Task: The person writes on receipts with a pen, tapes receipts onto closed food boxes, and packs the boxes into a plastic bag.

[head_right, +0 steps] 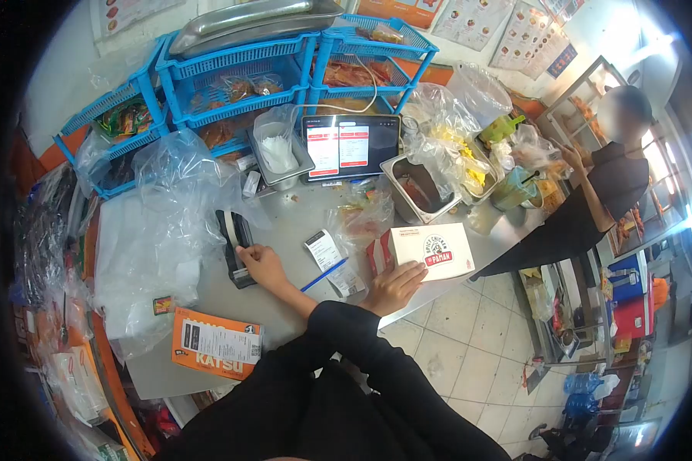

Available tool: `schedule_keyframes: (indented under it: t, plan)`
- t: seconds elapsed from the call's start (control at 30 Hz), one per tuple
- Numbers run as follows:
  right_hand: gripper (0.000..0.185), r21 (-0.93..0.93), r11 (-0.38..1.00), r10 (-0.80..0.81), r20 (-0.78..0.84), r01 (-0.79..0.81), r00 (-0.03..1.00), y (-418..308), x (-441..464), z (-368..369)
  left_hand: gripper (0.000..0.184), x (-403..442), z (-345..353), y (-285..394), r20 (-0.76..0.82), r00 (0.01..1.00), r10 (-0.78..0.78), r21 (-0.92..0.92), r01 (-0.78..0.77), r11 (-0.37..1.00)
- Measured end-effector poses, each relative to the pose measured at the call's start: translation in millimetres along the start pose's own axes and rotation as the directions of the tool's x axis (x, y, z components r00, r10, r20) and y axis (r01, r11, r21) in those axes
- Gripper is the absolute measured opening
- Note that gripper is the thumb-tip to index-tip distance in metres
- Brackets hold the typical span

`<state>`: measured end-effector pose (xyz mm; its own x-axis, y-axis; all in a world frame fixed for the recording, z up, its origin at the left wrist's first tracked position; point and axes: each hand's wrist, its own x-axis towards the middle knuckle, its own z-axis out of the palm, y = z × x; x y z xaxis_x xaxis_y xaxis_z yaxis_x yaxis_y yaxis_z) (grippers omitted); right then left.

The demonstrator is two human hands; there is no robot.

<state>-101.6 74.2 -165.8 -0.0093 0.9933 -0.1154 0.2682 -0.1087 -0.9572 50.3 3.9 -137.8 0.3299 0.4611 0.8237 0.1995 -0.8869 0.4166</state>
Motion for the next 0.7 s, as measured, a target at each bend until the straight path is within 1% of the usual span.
schedule_keyframes:
  t: [0.13, 0.2, 0.23, 0.3, 0.33, 0.37, 0.4, 0.43, 0.5, 0.53, 0.57, 0.6, 0.63, 0.7]
  plan:
    - [0.041, -0.065, 0.997, -0.041, 0.033, 0.043, 0.999, 12, 5, 8, 0.030, 0, -1, 0, 0.004, 1.000, 0.004, 0.005, -0.004, 1.000]
    - [0.043, -0.012, 0.996, 0.094, 0.101, -0.094, 0.990, 12, 6, 9, 0.031, 1, -2, 1, 0.005, 1.000, 0.002, 0.005, -0.002, 1.000]
    - [0.043, -0.012, 0.995, 0.099, 0.101, -0.099, 0.990, 11, 3, 9, 0.031, 1, -2, 1, 0.007, 1.000, 0.006, 0.005, -0.006, 1.000]
    - [0.041, 0.114, 0.993, 0.009, 0.008, -0.010, 1.000, 9, -1, 7, 0.031, 0, -3, 2, 0.011, 1.000, 0.001, 0.002, -0.001, 1.000]
    - [0.041, 0.111, 0.994, 0.010, 0.009, -0.011, 1.000, 2, -7, 6, 0.031, 1, -2, 2, 0.011, 1.000, -0.001, 0.001, 0.001, 1.000]
    - [0.041, 0.078, 0.979, -0.175, -0.149, 0.188, 0.973, -5, -19, 5, 0.031, 0, -2, 1, 0.007, 1.000, -0.004, 0.001, 0.004, 1.000]
    - [0.040, 0.017, 0.927, -0.353, -0.291, 0.374, 0.889, -9, -30, 4, 0.030, 0, -2, 1, 0.004, 1.000, 0.001, 0.004, -0.001, 1.000]
    - [0.040, 0.015, 0.928, -0.354, -0.285, 0.373, 0.891, -3, -40, 4, 0.030, 0, -2, 1, 0.001, 1.000, 0.005, 0.008, -0.005, 1.000]
    - [0.039, -0.100, 0.956, -0.284, -0.081, 0.276, 0.955, 13, -58, 1, 0.029, 3, -5, 2, -0.004, 1.000, 0.005, 0.011, -0.005, 1.000]
    - [0.039, -0.104, 0.957, -0.281, -0.080, 0.273, 0.956, 14, -60, -2, 0.029, 4, -7, 4, -0.002, 1.000, 0.009, 0.013, -0.009, 1.000]
    - [0.038, -0.053, 0.988, -0.147, -0.007, 0.146, 0.989, 15, -62, -4, 0.029, 5, -8, 5, -0.003, 1.000, 0.006, 0.010, -0.006, 1.000]
    - [0.037, -0.012, 1.000, -0.013, 0.073, 0.014, 0.997, 15, -63, -4, 0.029, 6, -9, 6, -0.010, 1.000, 0.009, 0.011, -0.009, 1.000]
    - [0.037, -0.013, 1.000, -0.010, 0.076, 0.011, 0.997, 16, -62, -4, 0.029, 6, -11, 6, -0.016, 1.000, 0.012, 0.015, -0.011, 1.000]
    - [0.037, 0.089, 0.995, 0.034, 0.140, -0.047, 0.990, 18, -57, -2, 0.028, 9, -14, 6, -0.027, 0.999, 0.019, 0.021, -0.018, 1.000]
